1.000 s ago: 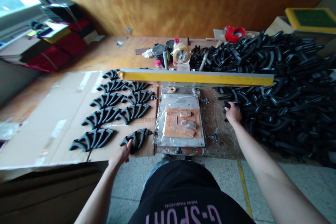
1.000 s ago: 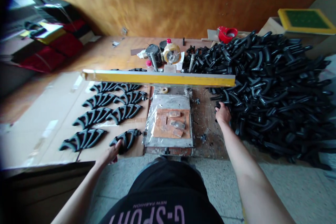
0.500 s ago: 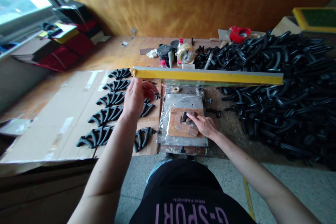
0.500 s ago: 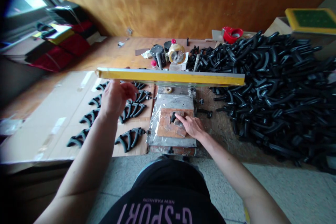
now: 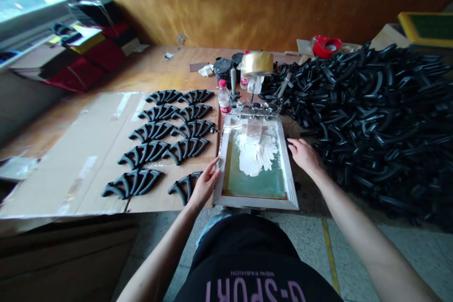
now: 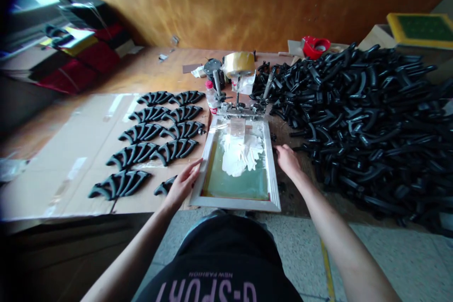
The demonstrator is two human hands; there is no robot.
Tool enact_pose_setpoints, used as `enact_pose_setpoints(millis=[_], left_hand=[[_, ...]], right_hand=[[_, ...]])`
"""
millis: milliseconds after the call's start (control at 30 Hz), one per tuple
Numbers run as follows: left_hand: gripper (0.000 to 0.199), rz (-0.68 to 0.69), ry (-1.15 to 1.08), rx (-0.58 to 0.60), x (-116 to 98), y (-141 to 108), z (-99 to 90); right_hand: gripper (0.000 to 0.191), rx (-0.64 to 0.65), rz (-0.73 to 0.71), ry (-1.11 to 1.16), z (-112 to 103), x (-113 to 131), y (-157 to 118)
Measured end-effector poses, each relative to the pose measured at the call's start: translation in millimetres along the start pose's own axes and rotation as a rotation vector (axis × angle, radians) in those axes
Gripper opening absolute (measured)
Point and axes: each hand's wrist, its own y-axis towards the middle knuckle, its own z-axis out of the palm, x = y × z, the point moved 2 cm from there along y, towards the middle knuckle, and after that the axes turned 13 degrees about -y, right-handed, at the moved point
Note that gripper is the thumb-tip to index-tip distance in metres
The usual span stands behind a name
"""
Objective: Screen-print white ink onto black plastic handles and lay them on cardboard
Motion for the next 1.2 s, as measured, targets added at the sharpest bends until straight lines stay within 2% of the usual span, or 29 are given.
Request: enact_pose_setpoints(millis=[67, 133, 200, 267, 333, 367, 467, 567, 633, 733, 800, 867, 933, 1000, 1100, 1133, 1200], left_hand=[[0.072, -0.017, 0.005, 0.005, 30.1, 8.4, -2.0], [0.073, -0.016, 0.058, -0.003, 50.0, 18.3, -3.9], [0.072, -0.025, 0.108, -0.010, 60.6, 26.0, -6.1], [0.070, -0.035, 0.117, -0.005, 65.0, 30.1, -8.1], [0.068, -0.037, 0.108, 0.011, 66.7, 31.6, -9.4], [0.068, -0.038, 0.108, 0.015, 67.4, 31.8, -9.9], [0.067, -0.051, 0.124, 0.005, 69.6, 31.8, -10.9], [0.065, -0.064, 0.126, 0.003, 69.3, 31.4, -10.6], [0.066, -0.068, 0.112, 0.004, 66.1, 30.5, -9.7], [0.069, -0.085, 0.082, -0.001, 58.1, 28.2, -7.1], [0.071, -0.090, 0.058, -0.002, 52.8, 26.5, -4.7], [0.072, -0.090, 0.044, -0.009, 48.3, 25.0, -2.8], [0.072, -0.093, 0.044, -0.010, 43.5, 23.3, -2.2], [0.074, -0.094, 0.047, -0.003, 35.5, 20.2, -3.3], [0.078, -0.066, 0.040, 0.017, 11.9, 11.5, -5.6], [0.076, -0.042, 0.029, 0.020, 0.6, 8.0, -5.6], [0.067, 0.013, -0.028, 0.023, -25.3, 2.3, -2.9]], right_hand=[[0.039, -0.124, 0.056, 0.024, -14.4, 8.5, 22.5], [0.057, -0.234, -0.020, 0.053, -26.1, 36.2, 47.4], [0.059, -0.222, -0.139, 0.038, -29.9, 70.2, 66.0], [0.040, -0.115, -0.220, 0.012, -25.2, 96.4, 70.1], [0.017, -0.013, -0.302, -0.022, -16.4, 108.9, 56.8], [0.014, 0.013, -0.367, -0.041, -12.6, 110.4, 45.2], [0.021, 0.007, -0.638, -0.067, -10.0, 103.5, 8.8], [0.016, 0.021, -0.817, -0.009, -15.9, 95.2, -4.2], [0.012, 0.001, -0.777, 0.020, -17.0, 94.8, -0.6], [0.017, -0.141, -0.656, -0.007, -8.6, 99.6, -3.6], [0.022, -0.208, -0.680, -0.020, -0.4, 102.9, -16.6], [0.021, -0.197, -0.729, 0.009, 3.0, 104.4, -26.9], [0.014, -0.156, -0.689, 0.064, -2.5, 104.8, -22.0], [0.019, -0.140, -0.561, 0.115, -16.1, 105.0, 1.2], [0.049, -0.172, -0.314, 0.116, -42.4, 94.1, 52.9], [0.054, -0.186, -0.240, 0.101, -50.1, 84.3, 68.5], [0.051, -0.226, -0.093, 0.088, -60.7, 54.0, 89.9]])
